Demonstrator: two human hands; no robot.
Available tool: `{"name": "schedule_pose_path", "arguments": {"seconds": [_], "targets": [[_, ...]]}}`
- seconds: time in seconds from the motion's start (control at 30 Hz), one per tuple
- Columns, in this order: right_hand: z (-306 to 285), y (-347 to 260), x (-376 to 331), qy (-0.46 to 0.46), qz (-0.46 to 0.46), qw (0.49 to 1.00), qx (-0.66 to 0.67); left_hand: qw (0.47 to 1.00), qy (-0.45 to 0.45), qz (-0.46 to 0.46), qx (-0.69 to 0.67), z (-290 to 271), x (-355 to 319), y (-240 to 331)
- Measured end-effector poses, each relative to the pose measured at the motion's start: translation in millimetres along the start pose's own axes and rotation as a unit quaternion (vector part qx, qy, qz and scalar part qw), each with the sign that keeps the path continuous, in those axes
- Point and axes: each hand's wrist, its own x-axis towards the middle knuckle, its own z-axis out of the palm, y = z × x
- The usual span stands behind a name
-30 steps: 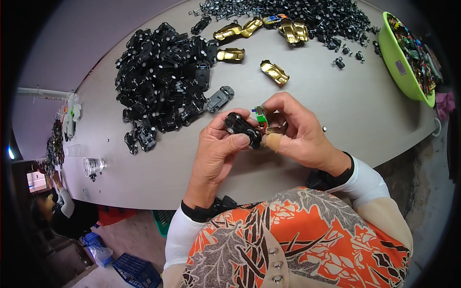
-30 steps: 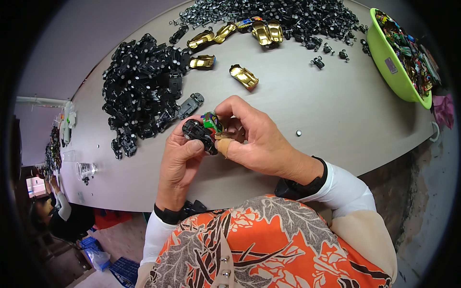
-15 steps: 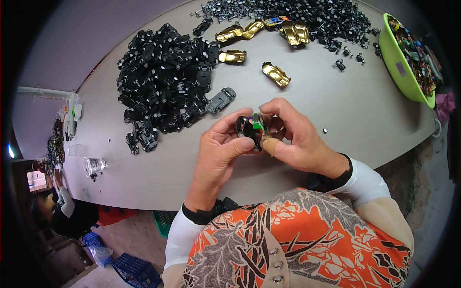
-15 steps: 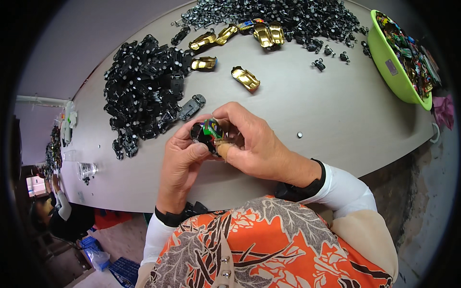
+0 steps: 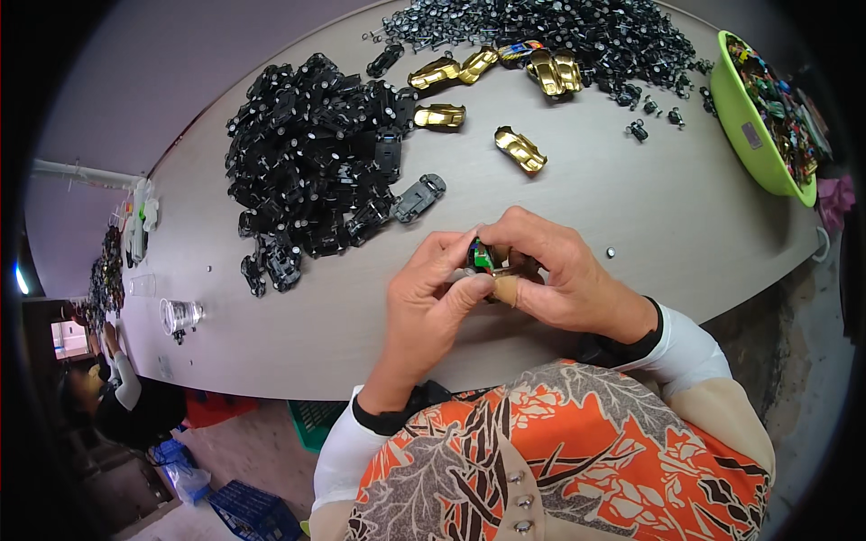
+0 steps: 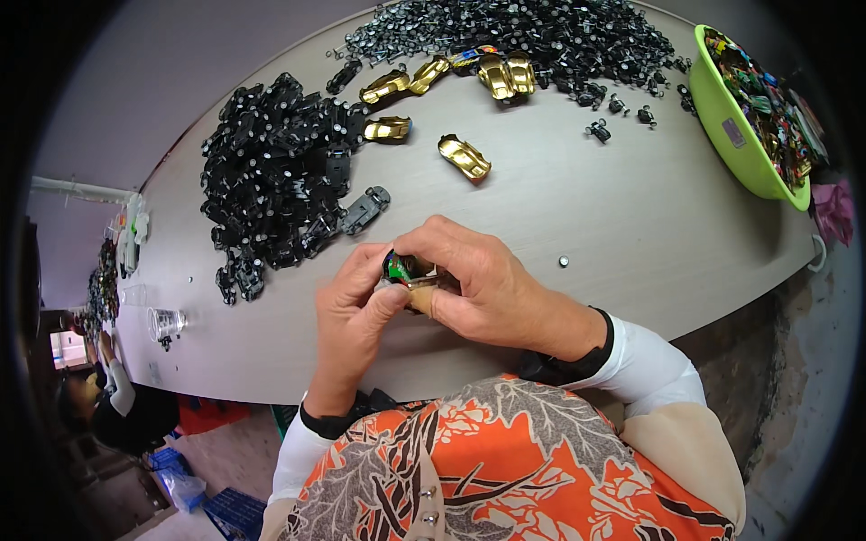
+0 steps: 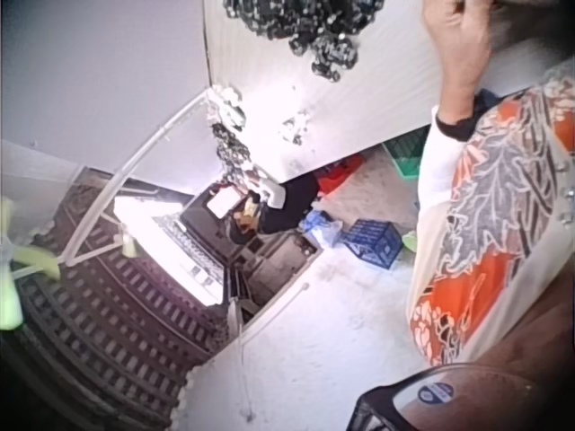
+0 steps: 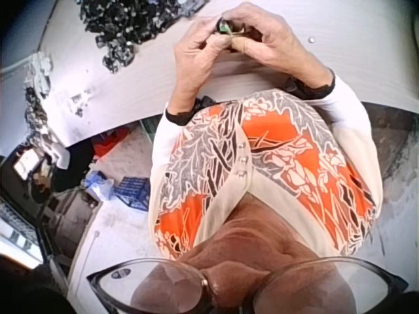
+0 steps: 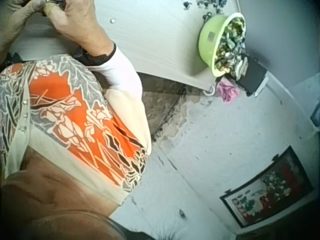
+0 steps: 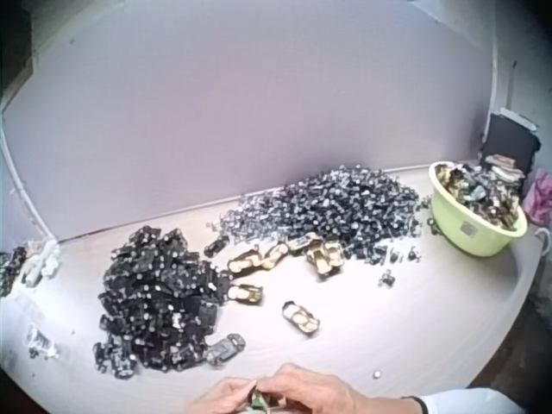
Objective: The person assembles small toy cars by hand at a table. They pick up black chassis and colorful car bodies, press them together, and place the completed units on the table. The process is repeated continuously with various car colors.
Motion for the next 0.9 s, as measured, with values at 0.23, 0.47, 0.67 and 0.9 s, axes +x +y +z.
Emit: {"name": "schedule_pose_path", "arguments": {"seconds": [0.23, 0.47, 0.67, 0.9], "targets": [[2.7, 3.1, -3.3, 0.038, 0.039, 0.998, 0.034, 0.996, -0.017, -0.078, -0.038, 5.8, -6.2, 5.0], [-8.8, 6.3, 1.1, -0.004, 0.182, 0.96, 0.211, 0.927, -0.042, -0.227, -0.296, -6.4, -4.6, 2.6], [-19.1, 11.1, 0.5, 0.005, 0.236, 0.922, 0.307, 0.92, -0.039, -0.234, -0.312, -9.2, -6.6, 2.7], [-21.0, 10.8, 1.8, -0.081, 0.169, 0.931, 0.312, 0.931, -0.041, -0.257, -0.256, -12.8, -10.1, 4.2]]}}
